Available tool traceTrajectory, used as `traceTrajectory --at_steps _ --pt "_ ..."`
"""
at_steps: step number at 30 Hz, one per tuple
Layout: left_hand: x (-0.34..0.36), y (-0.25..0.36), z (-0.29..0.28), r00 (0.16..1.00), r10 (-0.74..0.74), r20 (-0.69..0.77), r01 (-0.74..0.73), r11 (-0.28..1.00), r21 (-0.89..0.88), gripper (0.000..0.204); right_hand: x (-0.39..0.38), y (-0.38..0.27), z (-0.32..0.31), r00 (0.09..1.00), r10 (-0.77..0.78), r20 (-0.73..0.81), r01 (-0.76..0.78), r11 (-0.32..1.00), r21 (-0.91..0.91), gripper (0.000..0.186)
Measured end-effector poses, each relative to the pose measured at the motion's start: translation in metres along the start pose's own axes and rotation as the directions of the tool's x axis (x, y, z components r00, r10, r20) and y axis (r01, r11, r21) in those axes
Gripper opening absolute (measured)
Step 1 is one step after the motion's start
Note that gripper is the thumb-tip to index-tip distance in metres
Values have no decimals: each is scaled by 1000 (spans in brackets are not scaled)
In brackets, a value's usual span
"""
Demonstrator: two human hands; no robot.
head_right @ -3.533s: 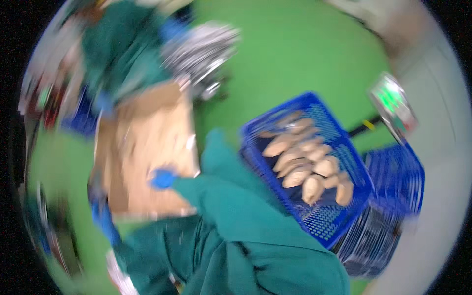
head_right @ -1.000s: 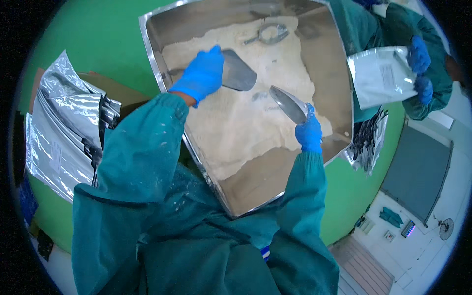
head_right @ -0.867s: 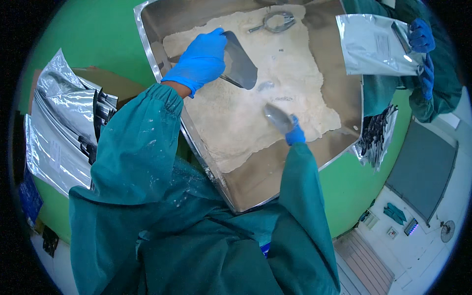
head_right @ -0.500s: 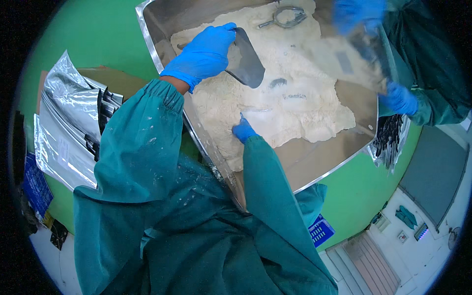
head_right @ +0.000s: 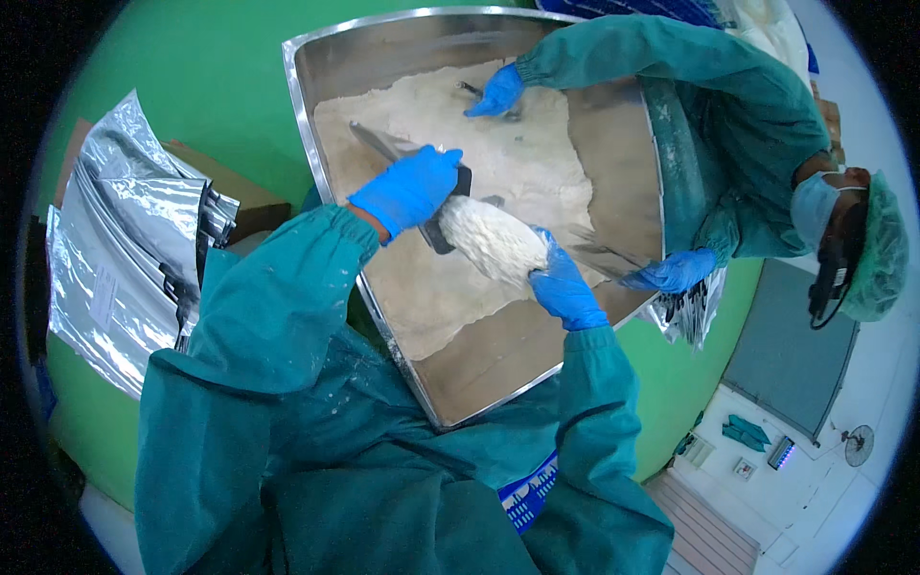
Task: The recorder is scooping a light tan powder from a large metal bin into silver foil bags using a hand scoop.
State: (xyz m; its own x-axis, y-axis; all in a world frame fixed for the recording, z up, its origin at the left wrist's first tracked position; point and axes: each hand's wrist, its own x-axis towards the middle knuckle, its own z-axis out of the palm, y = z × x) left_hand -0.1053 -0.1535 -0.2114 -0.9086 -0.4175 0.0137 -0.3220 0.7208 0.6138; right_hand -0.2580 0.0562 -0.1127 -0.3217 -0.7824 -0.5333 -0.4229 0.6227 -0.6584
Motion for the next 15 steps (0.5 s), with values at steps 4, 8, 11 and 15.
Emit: traceTrajectory --at_steps 4,8,11,15 --pt "-4 6 4 997 -13 -77 6 996 -84 31 34 -54 41 958 -35 -284 -144 799 -583 63" --pt "1 0 -6 998 30 -51 -32 999 -36 32 38 -72 51 890 -185 -417 -150 745 -650 63" --pt "7 -9 -18 994 -104 33 106 993 -43 30 20 -37 12 839 -249 -484 -115 788 -605 61" --pt "16 -20 -34 990 -136 -38 135 990 -42 35 17 70 -2 813 -162 -560 -73 925 -373 62"
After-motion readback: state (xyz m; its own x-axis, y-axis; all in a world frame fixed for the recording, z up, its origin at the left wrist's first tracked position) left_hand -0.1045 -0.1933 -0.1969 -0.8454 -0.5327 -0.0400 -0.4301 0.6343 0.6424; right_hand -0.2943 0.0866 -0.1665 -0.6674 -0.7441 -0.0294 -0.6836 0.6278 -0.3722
